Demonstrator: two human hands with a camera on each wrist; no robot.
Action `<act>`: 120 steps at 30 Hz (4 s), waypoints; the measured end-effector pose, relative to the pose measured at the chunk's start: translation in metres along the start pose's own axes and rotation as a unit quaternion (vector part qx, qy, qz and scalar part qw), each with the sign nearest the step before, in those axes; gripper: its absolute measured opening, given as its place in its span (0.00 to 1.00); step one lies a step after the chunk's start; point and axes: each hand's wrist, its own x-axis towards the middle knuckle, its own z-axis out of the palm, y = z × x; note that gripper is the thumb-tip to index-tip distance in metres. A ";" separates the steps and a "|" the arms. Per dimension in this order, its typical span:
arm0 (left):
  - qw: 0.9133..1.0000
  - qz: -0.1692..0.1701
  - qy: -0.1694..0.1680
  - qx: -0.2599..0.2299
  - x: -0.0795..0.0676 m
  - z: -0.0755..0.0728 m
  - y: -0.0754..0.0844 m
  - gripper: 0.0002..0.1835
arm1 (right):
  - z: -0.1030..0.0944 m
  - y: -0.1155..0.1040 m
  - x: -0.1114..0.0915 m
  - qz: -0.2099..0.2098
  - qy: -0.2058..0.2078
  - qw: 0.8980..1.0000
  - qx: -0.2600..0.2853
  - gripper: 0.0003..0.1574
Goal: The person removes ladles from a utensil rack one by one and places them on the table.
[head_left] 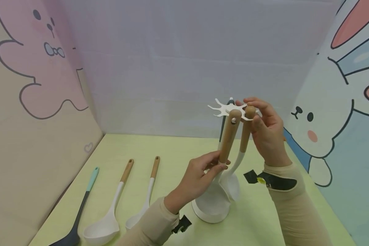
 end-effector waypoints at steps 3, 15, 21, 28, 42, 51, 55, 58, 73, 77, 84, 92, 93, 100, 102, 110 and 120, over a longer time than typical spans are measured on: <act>1.000 0.003 -0.001 0.002 -0.001 -0.001 0.001 0.17 | 0.001 0.000 0.000 0.000 0.000 1.000 0.001 0.27; 1.000 0.012 -0.012 0.003 -0.011 -0.008 0.005 0.17 | 0.001 -0.002 -0.001 0.005 0.005 1.000 -0.003 0.27; 1.000 0.019 -0.013 0.009 -0.017 -0.013 0.007 0.16 | 0.001 0.000 -0.001 0.001 0.004 1.000 0.008 0.27; 0.998 0.053 0.020 -0.014 -0.028 -0.024 -0.002 0.15 | 0.002 0.001 0.000 -0.003 0.006 1.000 0.012 0.27; 0.994 -0.058 0.090 -0.038 -0.037 -0.064 -0.015 0.16 | 0.005 0.000 -0.001 -0.004 0.006 1.000 0.003 0.26; 0.978 -0.177 0.083 -0.079 -0.037 -0.077 -0.031 0.16 | 0.005 -0.001 -0.001 -0.001 0.009 1.000 -0.005 0.25; 0.971 -0.216 0.069 -0.079 -0.036 -0.080 -0.042 0.16 | 0.005 -0.001 -0.002 -0.002 0.008 1.000 -0.010 0.25; 0.966 -0.240 0.059 -0.076 -0.036 -0.081 -0.052 0.16 | 0.005 -0.001 -0.002 -0.001 0.008 1.000 -0.012 0.24; 0.924 -0.365 0.045 -0.102 -0.045 -0.087 -0.117 0.17 | 0.006 0.001 -0.001 -0.007 0.010 1.000 -0.011 0.25; 0.917 -0.383 0.027 -0.104 -0.052 -0.086 -0.129 0.16 | 0.006 0.001 -0.002 -0.008 0.011 1.000 -0.013 0.25; 0.907 -0.410 0.007 -0.096 -0.062 -0.080 -0.150 0.15 | 0.006 0.000 -0.004 -0.004 0.016 1.000 -0.013 0.26; 0.901 -0.425 0.010 -0.087 -0.064 -0.080 -0.158 0.16 | 0.005 0.001 -0.002 -0.005 0.008 1.000 -0.006 0.26; 0.900 -0.427 0.010 -0.087 -0.065 -0.080 -0.159 0.16 | 0.005 0.001 -0.002 -0.005 0.007 1.000 -0.007 0.26; 0.893 -0.442 0.005 -0.079 -0.067 -0.077 -0.168 0.15 | 0.005 0.001 -0.001 -0.010 0.008 1.000 -0.003 0.25; 0.891 -0.448 0.007 -0.080 -0.068 -0.076 -0.169 0.14 | 0.005 0.002 -0.001 -0.010 0.008 1.000 -0.003 0.25; 0.884 -0.461 0.011 -0.078 -0.070 -0.075 -0.172 0.13 | 0.006 0.002 -0.002 -0.006 0.006 1.000 -0.015 0.26; 0.870 -0.488 0.029 -0.071 -0.074 -0.076 -0.188 0.11 | 0.007 0.003 0.000 -0.004 0.008 1.000 -0.026 0.29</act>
